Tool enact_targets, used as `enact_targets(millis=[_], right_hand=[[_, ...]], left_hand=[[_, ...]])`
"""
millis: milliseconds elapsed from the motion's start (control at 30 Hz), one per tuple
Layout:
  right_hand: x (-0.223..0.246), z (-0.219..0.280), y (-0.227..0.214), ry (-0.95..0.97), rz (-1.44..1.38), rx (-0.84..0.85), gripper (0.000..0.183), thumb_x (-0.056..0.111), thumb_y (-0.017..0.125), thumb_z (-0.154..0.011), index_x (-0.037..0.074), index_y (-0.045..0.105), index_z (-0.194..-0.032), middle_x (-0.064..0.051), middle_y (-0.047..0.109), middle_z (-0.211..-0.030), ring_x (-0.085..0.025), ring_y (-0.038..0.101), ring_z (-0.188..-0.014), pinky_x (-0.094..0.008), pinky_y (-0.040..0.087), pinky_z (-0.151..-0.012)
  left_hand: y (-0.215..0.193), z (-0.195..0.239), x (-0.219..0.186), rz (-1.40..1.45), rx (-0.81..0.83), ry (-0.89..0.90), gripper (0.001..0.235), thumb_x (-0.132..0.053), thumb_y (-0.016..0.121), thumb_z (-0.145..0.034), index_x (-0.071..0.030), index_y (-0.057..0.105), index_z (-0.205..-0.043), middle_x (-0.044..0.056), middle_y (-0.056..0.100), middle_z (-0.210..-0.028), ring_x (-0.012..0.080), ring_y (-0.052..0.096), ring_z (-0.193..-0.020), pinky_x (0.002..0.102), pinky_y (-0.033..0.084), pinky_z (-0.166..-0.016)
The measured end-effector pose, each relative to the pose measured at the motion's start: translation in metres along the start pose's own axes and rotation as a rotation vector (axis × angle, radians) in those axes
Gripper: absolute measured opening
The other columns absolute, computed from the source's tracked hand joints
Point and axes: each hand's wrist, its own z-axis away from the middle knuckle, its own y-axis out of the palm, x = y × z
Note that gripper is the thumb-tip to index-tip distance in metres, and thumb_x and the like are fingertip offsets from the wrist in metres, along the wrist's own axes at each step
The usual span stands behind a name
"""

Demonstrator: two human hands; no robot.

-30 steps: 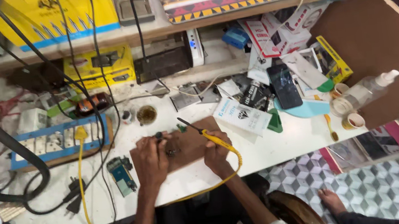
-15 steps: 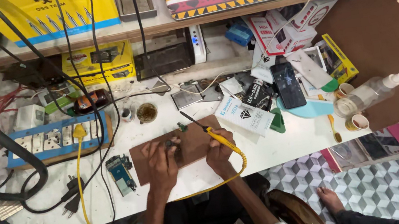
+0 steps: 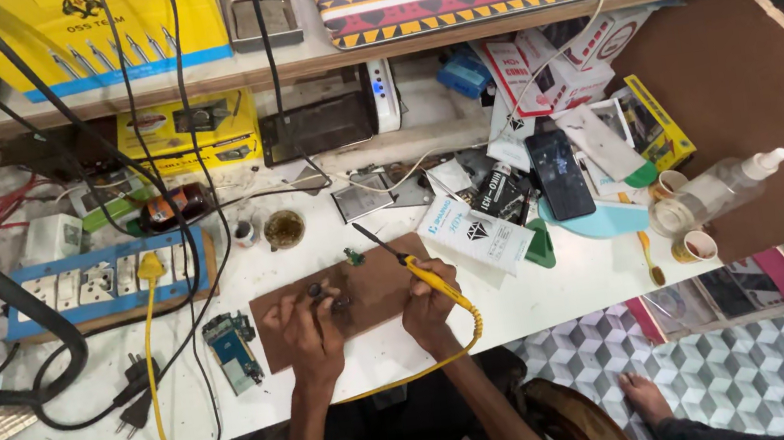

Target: The person uses a soldering iron and tweezers to work on a small electronic component on a brown mat. They repeatedly apply heat and adjust the component, occasionally dipping the iron tip into a small container.

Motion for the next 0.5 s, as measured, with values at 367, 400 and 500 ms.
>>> enact_targets(millis=[367,400,500], right_hand=[[0.022,-0.01,0.0,-0.02,0.051,0.051,0.036,0.037,0.045,-0.112,0.001,0.051,-0.114,-0.002,0.053,-0.076,-0.008,0.049,-0.063,-0.025,0.042,-0.059],[0.023,-0.014,0.003,-0.011,0.061,0.049,0.037,0.037,0.045,-0.112,0.001,0.051,-0.113,-0.002,0.055,-0.076,-0.008,0.05,-0.062,-0.025,0.042,-0.058],[0.027,-0.016,0.004,0.003,0.052,0.048,0.037,0.037,0.047,-0.112,0.0,0.051,-0.113,-0.003,0.054,-0.075,-0.01,0.05,-0.063,-0.026,0.043,-0.059]], left_hand=[[0.006,0.002,0.017,0.586,-0.064,-0.405,0.025,-0.02,0.049,-0.11,-0.001,0.058,-0.123,0.006,0.069,-0.104,0.015,0.058,-0.092,0.03,0.046,-0.086],[0.011,0.0,0.021,0.609,-0.071,-0.422,0.026,-0.021,0.048,-0.11,-0.001,0.057,-0.124,0.006,0.069,-0.104,0.0132,0.058,-0.092,0.029,0.046,-0.085],[0.022,0.003,0.027,0.654,-0.09,-0.47,0.029,-0.024,0.048,-0.11,0.0,0.056,-0.126,0.006,0.068,-0.104,0.0099,0.059,-0.094,0.026,0.046,-0.084]])
